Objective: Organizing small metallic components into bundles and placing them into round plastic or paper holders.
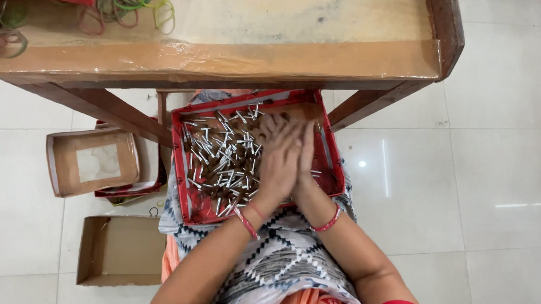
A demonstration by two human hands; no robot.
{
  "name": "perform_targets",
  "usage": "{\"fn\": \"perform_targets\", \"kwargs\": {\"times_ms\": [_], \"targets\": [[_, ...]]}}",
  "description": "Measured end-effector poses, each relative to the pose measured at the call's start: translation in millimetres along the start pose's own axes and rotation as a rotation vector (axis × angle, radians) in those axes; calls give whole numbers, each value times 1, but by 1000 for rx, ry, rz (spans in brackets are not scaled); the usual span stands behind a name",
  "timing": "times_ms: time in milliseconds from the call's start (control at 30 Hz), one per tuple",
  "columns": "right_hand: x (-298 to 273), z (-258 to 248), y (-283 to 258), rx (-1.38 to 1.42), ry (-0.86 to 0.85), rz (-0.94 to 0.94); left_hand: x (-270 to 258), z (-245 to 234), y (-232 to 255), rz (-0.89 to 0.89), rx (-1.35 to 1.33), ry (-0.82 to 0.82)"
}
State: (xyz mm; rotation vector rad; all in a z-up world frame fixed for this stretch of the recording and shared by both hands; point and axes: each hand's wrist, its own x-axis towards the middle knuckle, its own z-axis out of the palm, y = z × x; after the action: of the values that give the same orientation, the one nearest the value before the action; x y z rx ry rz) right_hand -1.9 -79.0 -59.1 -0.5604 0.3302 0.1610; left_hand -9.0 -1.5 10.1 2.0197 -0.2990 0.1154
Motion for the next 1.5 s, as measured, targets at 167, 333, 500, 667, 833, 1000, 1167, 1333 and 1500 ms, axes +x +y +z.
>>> {"fn": "perform_targets", "kwargs": {"times_ms": [167,333,500,667,833,1000,1167,1333,1500], "targets": [[-31,37,-7,-28,108,-14,14,-3,-16,-14,9,-4],[13,-26,24,35,-18,-44,6,1,-14,-25,-58,-43],[-23,31,-6,-78,68,-7,11,-8,-7,-96,17,-36],[-22,29,2,-94,-18,-26,12,-1,-31,-97,-25,-82],[-17,25,-10,-148,13,-3,6,0,-7,-63,-27,-23],[-42,47,-10,-190,256,30,18,-1,-24,-147,-56,-63],[-24,20,-12,-70,-9,-44,4,17,-22,-39,-59,-72],[-28,10,-12,-68,246,33,19,21,-37,-23,17,-21],[-21,-5,-6,-152,112,-83,23,21,-35,-35,6,-43]]}}
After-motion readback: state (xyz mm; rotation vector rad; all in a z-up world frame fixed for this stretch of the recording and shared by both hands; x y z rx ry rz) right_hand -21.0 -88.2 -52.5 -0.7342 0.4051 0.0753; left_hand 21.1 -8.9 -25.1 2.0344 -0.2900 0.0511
